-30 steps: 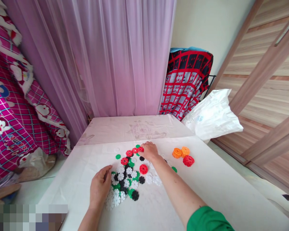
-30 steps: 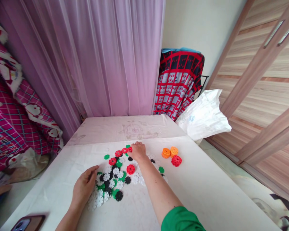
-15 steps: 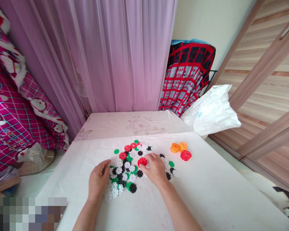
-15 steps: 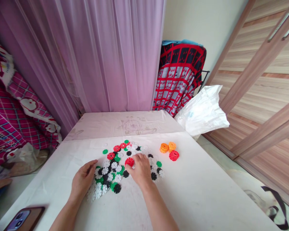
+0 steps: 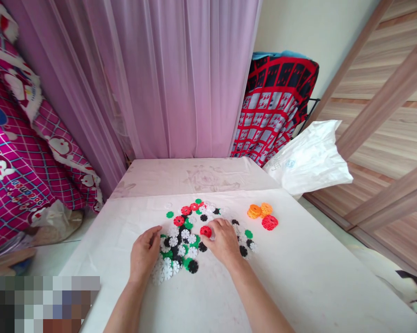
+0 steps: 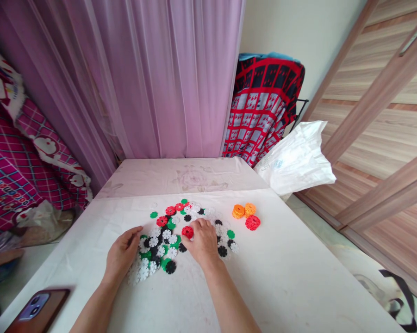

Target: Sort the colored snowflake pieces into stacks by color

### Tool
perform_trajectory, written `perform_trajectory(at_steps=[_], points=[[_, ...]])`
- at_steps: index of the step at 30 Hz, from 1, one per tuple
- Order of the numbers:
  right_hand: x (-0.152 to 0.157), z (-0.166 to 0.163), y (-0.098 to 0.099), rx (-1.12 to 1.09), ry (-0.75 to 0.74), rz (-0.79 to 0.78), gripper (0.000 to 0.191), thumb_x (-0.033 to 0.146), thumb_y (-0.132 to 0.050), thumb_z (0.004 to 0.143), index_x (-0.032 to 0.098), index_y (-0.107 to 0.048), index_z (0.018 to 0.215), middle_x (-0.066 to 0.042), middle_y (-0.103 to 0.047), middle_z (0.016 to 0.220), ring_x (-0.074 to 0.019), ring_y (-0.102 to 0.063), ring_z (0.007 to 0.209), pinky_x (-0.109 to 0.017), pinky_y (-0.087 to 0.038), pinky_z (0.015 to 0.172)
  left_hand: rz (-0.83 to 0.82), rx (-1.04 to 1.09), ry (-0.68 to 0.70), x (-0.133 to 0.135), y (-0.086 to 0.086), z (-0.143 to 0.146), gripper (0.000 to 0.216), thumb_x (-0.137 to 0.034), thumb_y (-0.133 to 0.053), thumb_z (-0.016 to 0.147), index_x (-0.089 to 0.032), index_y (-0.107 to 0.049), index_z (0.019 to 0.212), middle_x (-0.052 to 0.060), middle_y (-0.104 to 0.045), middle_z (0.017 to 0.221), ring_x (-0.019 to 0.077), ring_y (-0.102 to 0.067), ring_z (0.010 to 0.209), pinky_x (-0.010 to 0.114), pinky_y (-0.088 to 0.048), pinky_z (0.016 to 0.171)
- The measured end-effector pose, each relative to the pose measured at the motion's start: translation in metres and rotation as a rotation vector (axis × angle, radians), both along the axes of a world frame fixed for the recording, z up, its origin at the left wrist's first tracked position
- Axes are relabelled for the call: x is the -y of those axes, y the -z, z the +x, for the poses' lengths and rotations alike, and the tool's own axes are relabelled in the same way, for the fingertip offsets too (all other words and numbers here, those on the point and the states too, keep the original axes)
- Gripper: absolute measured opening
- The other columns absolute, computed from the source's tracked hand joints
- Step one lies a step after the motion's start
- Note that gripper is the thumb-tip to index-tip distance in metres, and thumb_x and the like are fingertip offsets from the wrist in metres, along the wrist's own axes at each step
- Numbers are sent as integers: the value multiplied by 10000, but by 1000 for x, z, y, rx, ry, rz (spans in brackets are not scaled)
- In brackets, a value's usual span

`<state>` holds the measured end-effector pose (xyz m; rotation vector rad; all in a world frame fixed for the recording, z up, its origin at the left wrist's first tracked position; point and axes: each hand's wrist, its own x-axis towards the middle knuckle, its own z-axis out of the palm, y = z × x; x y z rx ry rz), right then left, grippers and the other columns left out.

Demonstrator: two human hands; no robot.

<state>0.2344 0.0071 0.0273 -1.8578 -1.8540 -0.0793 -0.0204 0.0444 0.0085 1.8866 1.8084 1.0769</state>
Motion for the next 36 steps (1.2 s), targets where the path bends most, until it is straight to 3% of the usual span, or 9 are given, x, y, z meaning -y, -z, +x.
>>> perform_trajectory(at_steps=[3,11,18,23,26,30,36], points=[[-13,7,-7,0,-12,-18,188,316,-641,827,213,-686,977,-64,-666,999,-217,-571,966,-320,-418,873,-5,0,0,0,-1,0,348,-385,-451,832,-237,-724,989,41,-759,969,215,-688,850,330,-546,802],[-83,14,-15,102,-167,-166,309,247,-587,870,302,-683,1159,-44,-595,1332,-199,-533,1197,-334,-402,977,-2,12,9,1,-1,0,345,-396,-453,829,-239,-720,982,37,-760,954,210,-686,830,325,-546,797],[-76,32,-7,61,-208,-173,266,206,-546,879,297,-734,1044,-8,-684,1186,-149,-609,1079,-269,-402,968,-6,12,10,1,-2,1,354,-403,-448,823,-237,-722,972,42,-760,962,218,-693,856,334,-548,828],[-68,46,-19,130,-80,-221,233,196,-522,871,246,-748,847,-22,-730,991,-174,-637,947,-283,-416,869,-2,9,6,1,-2,0,356,-401,-444,827,-237,-723,975,44,-760,969,224,-693,884,346,-546,846],[-76,41,-26,148,-44,-203,216,214,-555,857,235,-725,988,-48,-710,1105,-202,-611,1034,-312,-394,899,4,8,7,1,-2,0,356,-395,-445,829,-231,-726,974,49,-761,958,225,-697,875,351,-550,844],[-95,26,-28,205,-136,-291,353,233,-590,837,264,-636,1186,-45,-663,1227,-206,-544,1160,-322,-356,946,18,6,9,0,0,0,347,-386,-455,823,-225,-730,961,52,-762,972,225,-699,881,351,-552,852],[-116,18,-30,219,-145,-398,370,231,-623,780,239,-628,1150,-69,-705,1108,-238,-580,1085,-336,-363,904,26,7,7,0,2,-1,345,-386,-454,833,-229,-730,967,46,-763,977,221,-698,890,343,-553,849]])
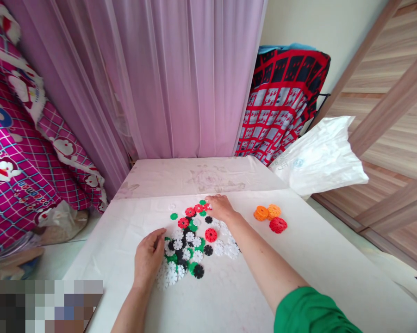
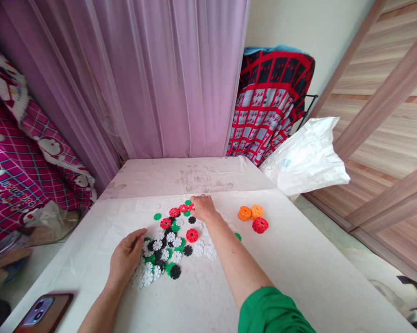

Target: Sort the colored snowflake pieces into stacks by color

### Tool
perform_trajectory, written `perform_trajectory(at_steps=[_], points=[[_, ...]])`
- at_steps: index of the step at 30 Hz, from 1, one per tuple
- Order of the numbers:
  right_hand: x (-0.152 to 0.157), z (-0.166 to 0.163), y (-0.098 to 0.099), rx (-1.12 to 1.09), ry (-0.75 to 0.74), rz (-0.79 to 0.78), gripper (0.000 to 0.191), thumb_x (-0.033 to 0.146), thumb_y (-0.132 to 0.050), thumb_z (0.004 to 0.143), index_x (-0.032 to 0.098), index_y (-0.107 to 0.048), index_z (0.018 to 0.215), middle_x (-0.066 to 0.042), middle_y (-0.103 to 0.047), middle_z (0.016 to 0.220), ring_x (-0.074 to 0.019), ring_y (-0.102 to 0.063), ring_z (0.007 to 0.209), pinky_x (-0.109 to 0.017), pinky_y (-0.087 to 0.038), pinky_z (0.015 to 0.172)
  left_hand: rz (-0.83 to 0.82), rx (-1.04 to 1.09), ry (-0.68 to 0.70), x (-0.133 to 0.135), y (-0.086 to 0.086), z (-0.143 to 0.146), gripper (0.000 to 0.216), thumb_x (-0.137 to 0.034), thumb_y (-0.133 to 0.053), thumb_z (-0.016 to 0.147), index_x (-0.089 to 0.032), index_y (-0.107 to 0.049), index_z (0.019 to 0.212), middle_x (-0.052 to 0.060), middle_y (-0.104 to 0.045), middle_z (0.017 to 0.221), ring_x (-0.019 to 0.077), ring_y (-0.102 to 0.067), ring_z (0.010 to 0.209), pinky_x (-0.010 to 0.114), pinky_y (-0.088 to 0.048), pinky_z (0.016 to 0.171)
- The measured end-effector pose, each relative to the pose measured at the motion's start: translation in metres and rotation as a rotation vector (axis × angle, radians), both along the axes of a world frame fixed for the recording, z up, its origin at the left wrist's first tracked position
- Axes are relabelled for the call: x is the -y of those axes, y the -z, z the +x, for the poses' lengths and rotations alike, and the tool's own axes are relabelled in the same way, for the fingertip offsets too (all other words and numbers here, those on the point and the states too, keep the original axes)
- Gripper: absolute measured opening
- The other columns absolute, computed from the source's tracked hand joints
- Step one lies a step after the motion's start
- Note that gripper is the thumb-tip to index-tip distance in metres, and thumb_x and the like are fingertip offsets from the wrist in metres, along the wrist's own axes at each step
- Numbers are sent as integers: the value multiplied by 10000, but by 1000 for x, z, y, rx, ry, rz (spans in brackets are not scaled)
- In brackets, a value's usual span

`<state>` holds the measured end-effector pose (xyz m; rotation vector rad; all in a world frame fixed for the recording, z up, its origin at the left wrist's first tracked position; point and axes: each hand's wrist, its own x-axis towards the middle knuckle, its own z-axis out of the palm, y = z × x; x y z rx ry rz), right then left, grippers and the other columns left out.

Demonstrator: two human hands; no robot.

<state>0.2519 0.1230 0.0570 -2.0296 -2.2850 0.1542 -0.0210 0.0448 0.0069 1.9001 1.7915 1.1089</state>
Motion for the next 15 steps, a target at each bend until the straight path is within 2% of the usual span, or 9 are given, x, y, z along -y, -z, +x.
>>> perform_trajectory(at_steps=[4,7,10,13,15], points=[[-4,0,-4,-41,10,-22,460,228,-672,734,198,-601,1187,-107,-698,1119,-262,-582,1104,-350,-353,946,-6,-14,3,0,0,0,344,-385,-458,833,-229,-730,975,45,-762,980,219,-698,883,343,-553,847],[-3,5,-3,-104,56,-20,562,281,-668,758,206,-517,1294,-82,-694,1129,-243,-593,1106,-338,-375,951,-4,-14,7,0,0,0,343,-384,-455,836,-235,-731,973,41,-764,966,214,-699,863,334,-557,821],[7,14,2,-406,147,-8,607,347,-608,821,231,-404,1380,-39,-676,1164,-185,-607,1085,-292,-425,905,-7,-12,1,0,0,0,340,-384,-457,836,-238,-730,976,38,-764,960,214,-697,851,332,-556,807],[32,20,5,-748,169,-7,644,343,-630,793,238,-393,1383,-25,-679,1123,-170,-611,1052,-279,-448,875,-20,-15,-1,0,-1,0,348,-386,-457,835,-235,-728,992,40,-762,966,219,-695,863,341,-550,825],[55,19,3,-736,111,-20,669,299,-659,753,242,-416,1373,-24,-686,1086,-181,-608,1041,-296,-436,894,-24,-14,-2,0,0,0,354,-391,-454,835,-231,-728,989,44,-761,974,222,-694,875,345,-547,832]])
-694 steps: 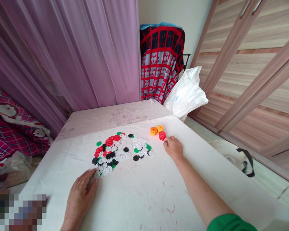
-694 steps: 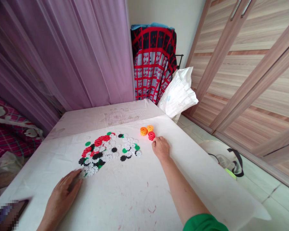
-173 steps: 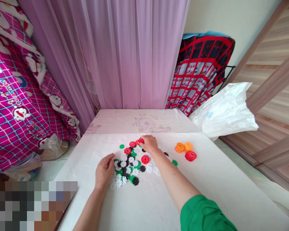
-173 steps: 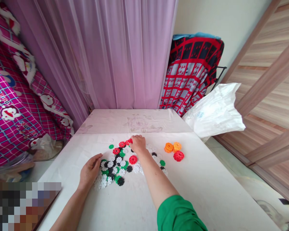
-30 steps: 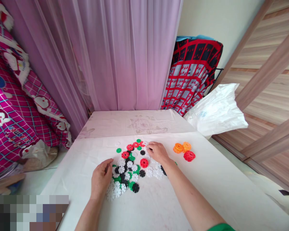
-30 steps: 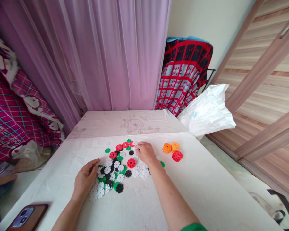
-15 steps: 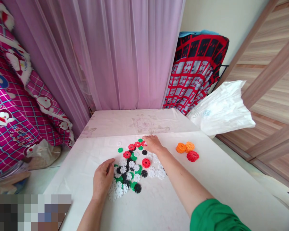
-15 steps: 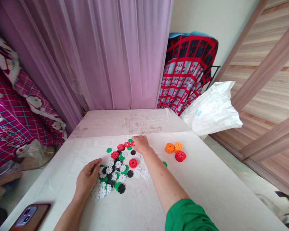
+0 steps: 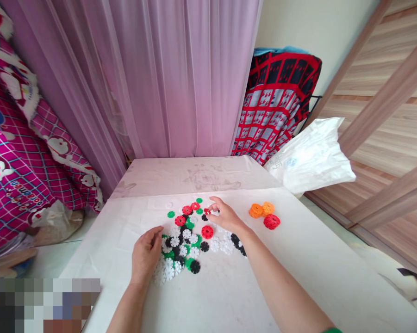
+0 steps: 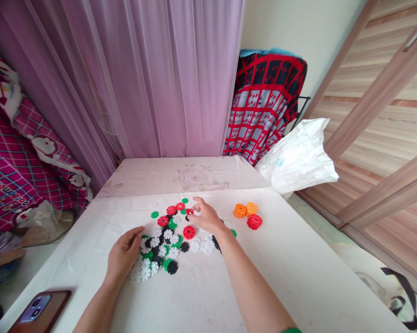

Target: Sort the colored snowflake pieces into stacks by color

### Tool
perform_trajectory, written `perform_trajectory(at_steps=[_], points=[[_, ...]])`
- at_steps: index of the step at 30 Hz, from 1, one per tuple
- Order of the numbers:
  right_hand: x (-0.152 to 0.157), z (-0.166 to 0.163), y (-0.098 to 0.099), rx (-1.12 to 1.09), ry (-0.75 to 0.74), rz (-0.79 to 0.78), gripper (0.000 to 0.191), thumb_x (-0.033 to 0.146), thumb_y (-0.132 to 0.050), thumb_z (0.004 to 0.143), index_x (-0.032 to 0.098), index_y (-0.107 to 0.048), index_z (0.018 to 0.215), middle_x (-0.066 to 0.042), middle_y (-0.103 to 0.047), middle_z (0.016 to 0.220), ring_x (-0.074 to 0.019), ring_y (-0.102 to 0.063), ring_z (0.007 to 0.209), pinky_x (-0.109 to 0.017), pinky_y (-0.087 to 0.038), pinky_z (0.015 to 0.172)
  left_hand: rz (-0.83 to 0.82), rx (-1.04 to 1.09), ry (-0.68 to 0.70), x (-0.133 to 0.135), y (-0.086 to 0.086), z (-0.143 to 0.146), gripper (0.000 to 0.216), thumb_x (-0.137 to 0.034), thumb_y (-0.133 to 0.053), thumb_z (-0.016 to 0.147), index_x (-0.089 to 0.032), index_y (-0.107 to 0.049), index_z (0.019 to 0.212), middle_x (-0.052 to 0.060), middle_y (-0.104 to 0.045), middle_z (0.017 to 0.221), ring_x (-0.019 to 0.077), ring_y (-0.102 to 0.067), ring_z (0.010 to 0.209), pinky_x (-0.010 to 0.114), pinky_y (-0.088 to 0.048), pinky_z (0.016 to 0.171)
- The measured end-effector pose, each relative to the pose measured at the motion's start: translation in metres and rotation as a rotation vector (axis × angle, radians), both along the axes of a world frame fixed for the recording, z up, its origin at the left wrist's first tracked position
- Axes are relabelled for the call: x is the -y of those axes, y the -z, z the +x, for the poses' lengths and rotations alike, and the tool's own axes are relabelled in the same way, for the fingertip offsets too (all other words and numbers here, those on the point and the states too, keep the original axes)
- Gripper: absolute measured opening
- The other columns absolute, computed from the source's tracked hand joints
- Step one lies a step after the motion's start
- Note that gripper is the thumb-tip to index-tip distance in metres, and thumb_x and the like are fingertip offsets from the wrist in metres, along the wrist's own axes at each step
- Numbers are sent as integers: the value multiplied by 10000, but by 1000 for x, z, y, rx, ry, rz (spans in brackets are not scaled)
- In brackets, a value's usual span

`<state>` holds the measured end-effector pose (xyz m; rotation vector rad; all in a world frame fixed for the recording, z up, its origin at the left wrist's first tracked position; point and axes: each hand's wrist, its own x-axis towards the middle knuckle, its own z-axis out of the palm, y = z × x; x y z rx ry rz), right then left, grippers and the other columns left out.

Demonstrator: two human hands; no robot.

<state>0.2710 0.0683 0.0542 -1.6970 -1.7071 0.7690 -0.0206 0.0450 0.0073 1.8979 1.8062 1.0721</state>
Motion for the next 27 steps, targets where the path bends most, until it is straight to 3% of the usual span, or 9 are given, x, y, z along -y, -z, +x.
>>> perform_trajectory(at_steps=[6,18,21,25,27], points=[[46,-13,-17,356,-97,74,676,240,-681,723,225,-453,1360,-50,-688,1079,-226,-594,1048,-367,-356,966,6,-3,0,1,1,1,339,-380,-458,838,-240,-726,992,38,-759,966,213,-693,858,329,-546,813],[47,-28,-17,552,-138,38,676,285,-660,748,179,-456,1384,-92,-676,1137,-255,-569,1058,-372,-358,943,9,19,18,0,0,0,349,-378,-446,841,-231,-724,992,43,-760,952,214,-693,847,333,-548,805],[42,-24,-19,539,-130,49,632,281,-654,761,185,-488,1363,-85,-664,1158,-249,-563,1084,-361,-371,941,19,18,19,0,1,0,343,-371,-448,838,-233,-728,981,45,-763,944,217,-696,855,339,-547,820],[15,-21,-23,584,-146,83,353,221,-570,841,238,-639,1186,-54,-656,1173,-210,-561,1096,-307,-383,935,22,17,23,0,0,0,337,-375,-455,837,-232,-728,975,45,-764,953,219,-698,868,342,-547,837],[-4,-25,-24,626,-163,81,308,189,-549,854,249,-670,1130,-45,-653,1188,-194,-560,1101,-288,-383,938,23,20,25,0,0,1,340,-376,-453,836,-232,-727,975,46,-763,963,219,-699,874,345,-546,848]])
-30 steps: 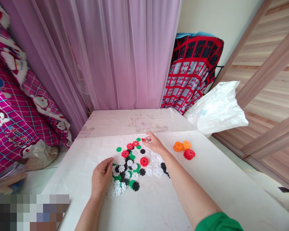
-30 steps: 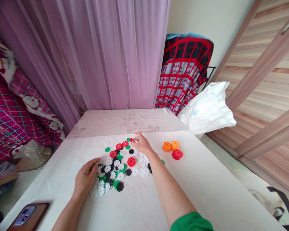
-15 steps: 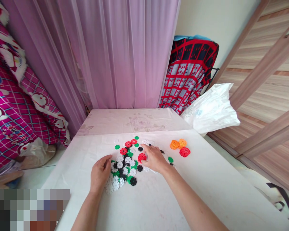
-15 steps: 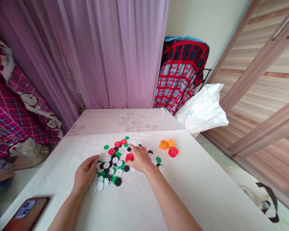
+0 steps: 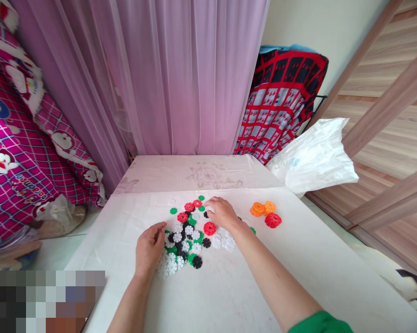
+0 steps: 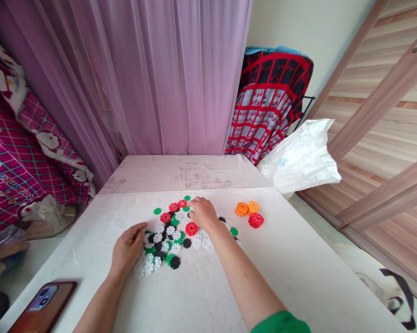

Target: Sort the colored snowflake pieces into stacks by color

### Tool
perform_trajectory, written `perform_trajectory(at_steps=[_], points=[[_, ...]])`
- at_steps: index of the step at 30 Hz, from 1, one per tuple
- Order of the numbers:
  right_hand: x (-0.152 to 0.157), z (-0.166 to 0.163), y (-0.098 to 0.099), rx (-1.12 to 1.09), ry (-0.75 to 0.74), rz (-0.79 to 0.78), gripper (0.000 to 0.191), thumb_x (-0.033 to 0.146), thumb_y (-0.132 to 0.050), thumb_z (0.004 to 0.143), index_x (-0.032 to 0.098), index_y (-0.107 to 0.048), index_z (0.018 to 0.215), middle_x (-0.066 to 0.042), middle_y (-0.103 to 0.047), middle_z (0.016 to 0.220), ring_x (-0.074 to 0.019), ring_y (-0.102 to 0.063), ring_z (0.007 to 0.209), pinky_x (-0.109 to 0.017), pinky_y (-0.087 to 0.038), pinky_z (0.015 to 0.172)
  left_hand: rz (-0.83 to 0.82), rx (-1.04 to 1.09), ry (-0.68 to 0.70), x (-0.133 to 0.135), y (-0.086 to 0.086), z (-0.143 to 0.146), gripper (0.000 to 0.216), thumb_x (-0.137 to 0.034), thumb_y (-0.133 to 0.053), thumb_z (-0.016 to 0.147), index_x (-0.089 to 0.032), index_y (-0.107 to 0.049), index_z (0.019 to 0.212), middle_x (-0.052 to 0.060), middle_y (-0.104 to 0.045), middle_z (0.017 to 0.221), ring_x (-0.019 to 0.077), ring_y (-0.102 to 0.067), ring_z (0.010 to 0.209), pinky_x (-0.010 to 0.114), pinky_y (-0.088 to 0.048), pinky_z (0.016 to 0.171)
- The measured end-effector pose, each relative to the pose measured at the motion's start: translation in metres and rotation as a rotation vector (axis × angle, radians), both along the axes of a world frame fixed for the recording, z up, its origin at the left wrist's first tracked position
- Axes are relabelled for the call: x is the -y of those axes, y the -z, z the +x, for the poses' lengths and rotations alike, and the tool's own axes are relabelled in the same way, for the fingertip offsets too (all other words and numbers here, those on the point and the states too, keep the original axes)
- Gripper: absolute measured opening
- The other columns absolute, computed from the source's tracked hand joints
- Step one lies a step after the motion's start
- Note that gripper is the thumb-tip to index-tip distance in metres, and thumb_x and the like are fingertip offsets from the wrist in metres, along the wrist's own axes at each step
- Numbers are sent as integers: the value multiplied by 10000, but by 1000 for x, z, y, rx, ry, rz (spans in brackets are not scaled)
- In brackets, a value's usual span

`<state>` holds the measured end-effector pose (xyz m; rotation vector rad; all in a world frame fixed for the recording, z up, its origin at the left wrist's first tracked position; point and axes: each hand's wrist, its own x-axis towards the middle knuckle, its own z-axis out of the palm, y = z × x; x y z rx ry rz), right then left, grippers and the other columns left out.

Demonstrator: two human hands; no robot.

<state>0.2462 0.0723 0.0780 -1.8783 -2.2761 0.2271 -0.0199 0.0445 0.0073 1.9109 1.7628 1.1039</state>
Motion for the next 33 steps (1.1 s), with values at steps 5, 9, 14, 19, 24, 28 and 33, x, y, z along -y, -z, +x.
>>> perform_trajectory(at_steps=[5,9,14,19,24,28,33], points=[[-37,-18,3,67,-47,-34,262,218,-577,834,249,-686,1070,-44,-683,1152,-214,-559,1097,-295,-389,921,3,8,-4,0,0,1,339,-366,-449,834,-230,-725,975,45,-764,967,219,-697,887,354,-540,873],[-51,-26,9,69,-54,-63,266,228,-591,815,272,-685,1060,-33,-708,1098,-218,-575,1083,-294,-405,897,-6,11,-2,0,0,0,346,-378,-449,842,-223,-723,986,51,-762,979,223,-694,899,365,-537,880],[-57,-26,15,56,-11,-80,436,235,-617,782,215,-616,1217,-88,-670,1192,-239,-580,1114,-316,-412,932,-12,14,-5,1,-1,0,347,-384,-446,846,-225,-725,977,52,-762,978,224,-693,899,366,-538,875],[-56,-23,15,17,11,-86,518,258,-621,783,164,-559,1289,-114,-639,1233,-227,-570,1150,-296,-408,966,-20,-1,-2,2,-2,1,353,-376,-444,840,-223,-725,988,53,-761,981,225,-693,894,366,-541,868],[-56,-20,18,-14,29,-122,539,259,-640,762,181,-556,1289,-111,-621,1258,-231,-585,1139,-299,-417,962,-11,-2,-5,2,-3,1,350,-379,-440,841,-227,-727,974,52,-762,980,222,-695,891,359,-541,865],[-62,-21,21,-50,65,-156,535,242,-666,725,174,-576,1248,-120,-638,1225,-243,-612,1096,-299,-443,916,-12,3,-2,2,-3,1,345,-377,-449,837,-229,-726,978,48,-763,977,223,-694,897,361,-540,872],[-52,-14,13,-128,120,-134,583,262,-661,743,195,-513,1303,-78,-657,1175,-198,-631,1030,-268,-447,879,-16,2,-5,1,-3,1,346,-374,-447,835,-227,-727,976,50,-763,974,223,-696,885,361,-541,868]])
